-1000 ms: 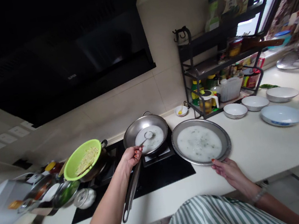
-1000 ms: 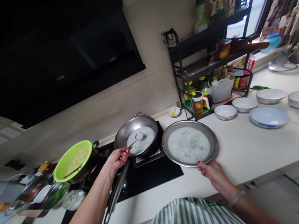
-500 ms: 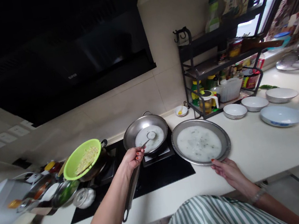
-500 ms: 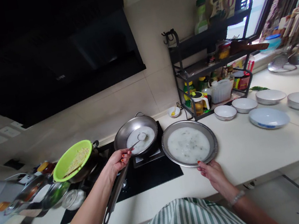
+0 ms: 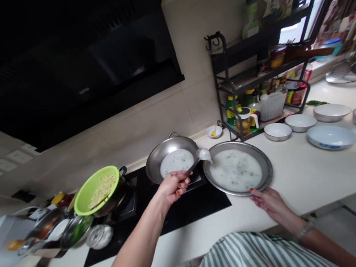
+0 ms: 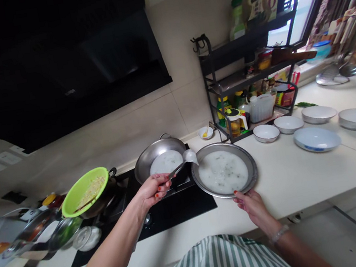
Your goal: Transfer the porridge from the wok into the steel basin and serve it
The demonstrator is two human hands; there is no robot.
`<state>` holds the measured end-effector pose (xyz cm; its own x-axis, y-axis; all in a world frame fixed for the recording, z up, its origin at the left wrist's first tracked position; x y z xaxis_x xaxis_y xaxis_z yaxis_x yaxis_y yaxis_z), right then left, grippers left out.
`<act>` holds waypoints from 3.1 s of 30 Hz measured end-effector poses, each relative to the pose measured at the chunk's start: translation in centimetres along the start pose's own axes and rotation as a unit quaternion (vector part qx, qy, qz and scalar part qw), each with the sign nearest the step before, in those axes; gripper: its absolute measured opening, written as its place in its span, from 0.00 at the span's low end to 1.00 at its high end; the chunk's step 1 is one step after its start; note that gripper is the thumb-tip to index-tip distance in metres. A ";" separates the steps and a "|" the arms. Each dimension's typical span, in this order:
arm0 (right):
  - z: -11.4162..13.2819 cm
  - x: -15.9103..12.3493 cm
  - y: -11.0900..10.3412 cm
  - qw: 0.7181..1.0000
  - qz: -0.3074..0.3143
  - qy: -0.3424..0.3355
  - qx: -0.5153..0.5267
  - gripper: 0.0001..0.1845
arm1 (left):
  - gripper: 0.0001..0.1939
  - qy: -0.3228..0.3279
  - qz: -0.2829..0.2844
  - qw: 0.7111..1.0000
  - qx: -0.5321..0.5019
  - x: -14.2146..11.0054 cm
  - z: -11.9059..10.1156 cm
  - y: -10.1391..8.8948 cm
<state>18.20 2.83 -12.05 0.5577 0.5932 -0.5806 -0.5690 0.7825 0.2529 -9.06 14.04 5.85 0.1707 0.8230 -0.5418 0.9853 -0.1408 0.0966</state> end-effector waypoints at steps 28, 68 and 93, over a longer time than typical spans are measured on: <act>-0.3 0.4 -0.1 1.000 0.001 0.006 0.007 0.18 | 0.05 0.139 -0.226 0.937 0.226 3.2 -2.5 -12.1; -0.7 0.7 -0.4 1.000 -0.019 0.019 0.004 0.19 | 0.10 -0.096 -0.094 0.986 -0.102 2.9 0.7 -8.4; -0.3 0.4 -0.2 1.000 -0.003 0.009 0.006 0.19 | 0.07 -0.033 0.011 0.999 0.010 -0.9 0.0 -1.3</act>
<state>18.30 2.86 -12.57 0.5510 0.5845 -0.5956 -0.5580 0.7888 0.2579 -10.50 13.50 6.26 0.1909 0.7821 -0.5932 0.9812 -0.1690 0.0930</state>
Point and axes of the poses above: each hand's wrist, its own x-axis towards the middle knuckle, its own y-axis out of the palm, z = x × y, the point moved 10 cm from there along x, towards the middle knuckle, and after that the axes turned 14 degrees about -z, right-handed, at the moved point
